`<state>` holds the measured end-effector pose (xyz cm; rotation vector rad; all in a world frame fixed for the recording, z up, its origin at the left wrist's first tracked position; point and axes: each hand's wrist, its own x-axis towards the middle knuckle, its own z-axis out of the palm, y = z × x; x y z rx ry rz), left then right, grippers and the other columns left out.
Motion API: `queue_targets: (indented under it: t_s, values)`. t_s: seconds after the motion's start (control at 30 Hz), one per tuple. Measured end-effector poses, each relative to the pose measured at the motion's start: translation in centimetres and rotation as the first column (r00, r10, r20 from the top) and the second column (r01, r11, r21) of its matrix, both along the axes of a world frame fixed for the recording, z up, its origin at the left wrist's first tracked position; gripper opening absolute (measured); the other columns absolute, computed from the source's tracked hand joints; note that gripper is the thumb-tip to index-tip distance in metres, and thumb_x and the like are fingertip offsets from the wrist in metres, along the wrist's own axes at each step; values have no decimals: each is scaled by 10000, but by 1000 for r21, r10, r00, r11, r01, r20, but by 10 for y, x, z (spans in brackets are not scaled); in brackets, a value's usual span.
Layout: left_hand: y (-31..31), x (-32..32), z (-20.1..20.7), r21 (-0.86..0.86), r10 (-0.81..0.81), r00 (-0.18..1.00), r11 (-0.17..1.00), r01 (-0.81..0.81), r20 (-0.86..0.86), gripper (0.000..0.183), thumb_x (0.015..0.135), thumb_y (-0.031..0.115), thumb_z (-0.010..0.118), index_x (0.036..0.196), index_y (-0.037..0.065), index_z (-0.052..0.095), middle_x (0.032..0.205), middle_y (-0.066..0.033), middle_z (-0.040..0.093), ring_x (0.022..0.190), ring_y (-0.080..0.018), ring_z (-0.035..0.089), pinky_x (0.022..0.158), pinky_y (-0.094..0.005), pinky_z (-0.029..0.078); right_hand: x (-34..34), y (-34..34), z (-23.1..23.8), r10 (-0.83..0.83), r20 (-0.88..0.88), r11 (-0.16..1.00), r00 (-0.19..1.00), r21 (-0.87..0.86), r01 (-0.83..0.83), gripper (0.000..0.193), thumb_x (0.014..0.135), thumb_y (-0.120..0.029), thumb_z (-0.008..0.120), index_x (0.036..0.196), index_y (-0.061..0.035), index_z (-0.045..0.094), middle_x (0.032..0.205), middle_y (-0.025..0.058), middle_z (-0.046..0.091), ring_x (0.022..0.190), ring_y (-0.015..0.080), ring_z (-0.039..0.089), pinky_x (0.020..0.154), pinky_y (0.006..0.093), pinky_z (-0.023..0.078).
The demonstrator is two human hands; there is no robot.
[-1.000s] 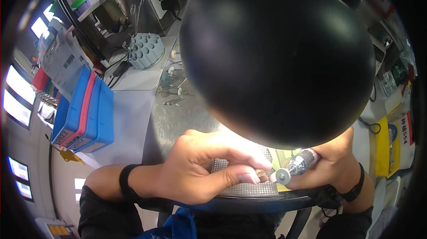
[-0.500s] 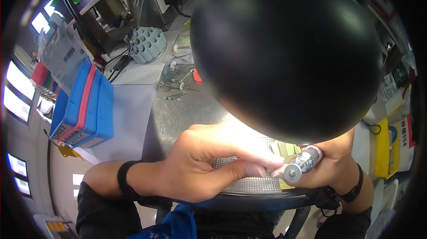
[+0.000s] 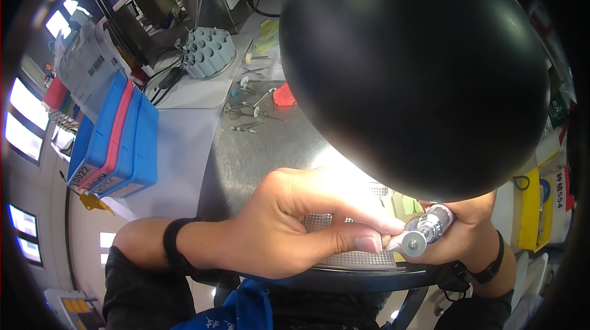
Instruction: The person fits a dental crown onto a dental model, removes it, and then uses a rotary tool to grind the crown. After setting the tool down, they pick up a small component from the table.
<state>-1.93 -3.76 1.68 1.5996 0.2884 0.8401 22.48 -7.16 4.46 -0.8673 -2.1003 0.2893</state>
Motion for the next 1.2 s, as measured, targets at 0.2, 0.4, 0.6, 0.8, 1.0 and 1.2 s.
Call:
queue_targets:
  t_s: [0.2, 0.4, 0.6, 0.8, 1.0, 1.2]
  values:
    - [0, -1, 0, 19, -10, 1000, 1000, 10, -15, 184, 912, 31, 747, 1094, 30, 779, 957, -112, 774, 840, -155, 708, 770, -288, 532, 1, -3, 0, -4, 19, 1000, 1000, 5, 4, 360, 611, -238, 902, 893, -42, 795, 875, 66, 775, 738, 205, 750, 670, 270, 563]
    - [1, -1, -2, -45, -28, 1000, 999, 28, -9, 152, 938, 59, 723, 1076, 12, 769, 945, -99, 774, 844, -134, 699, 770, -275, 523, 5, 0, 4, -29, 134, 998, 991, 57, 21, 438, 617, -333, 934, 928, -57, 795, 888, 45, 771, 725, 196, 738, 655, 272, 554]
    - [-6, -4, 3, -99, -21, 998, 995, 15, -61, 142, 956, 75, 709, 1067, 11, 770, 943, -89, 775, 853, -117, 692, 774, -273, 520, 4, 0, 5, -16, 163, 997, 987, 73, 4, 462, 618, -366, 939, 933, -60, 794, 893, 42, 768, 729, 195, 737, 655, 274, 557]
    - [-4, -4, 5, -30, -21, 997, 999, 18, -79, 135, 956, 80, 710, 1054, 10, 771, 929, -84, 772, 845, -114, 688, 769, -267, 517, 2, -1, 2, -14, 171, 997, 985, 80, 0, 479, 617, -389, 939, 933, -61, 792, 898, 42, 766, 738, 195, 739, 659, 276, 561]
    - [-3, -4, 5, -8, -12, 996, 1000, 12, -91, 128, 959, 86, 712, 1043, 8, 768, 923, -76, 767, 845, -112, 684, 769, -268, 519, 3, 0, 2, -18, 179, 997, 984, 83, 3, 495, 617, -412, 940, 934, -62, 791, 903, 41, 765, 747, 194, 740, 663, 278, 566]
    - [-3, -4, 5, -60, -40, 992, 998, 33, -117, 132, 967, 100, 708, 1040, 7, 767, 934, -75, 767, 862, -114, 687, 783, -267, 521, 3, 0, 0, -45, 196, 994, 979, 104, 25, 512, 616, -435, 940, 934, -63, 790, 908, 41, 763, 756, 194, 741, 667, 280, 570]
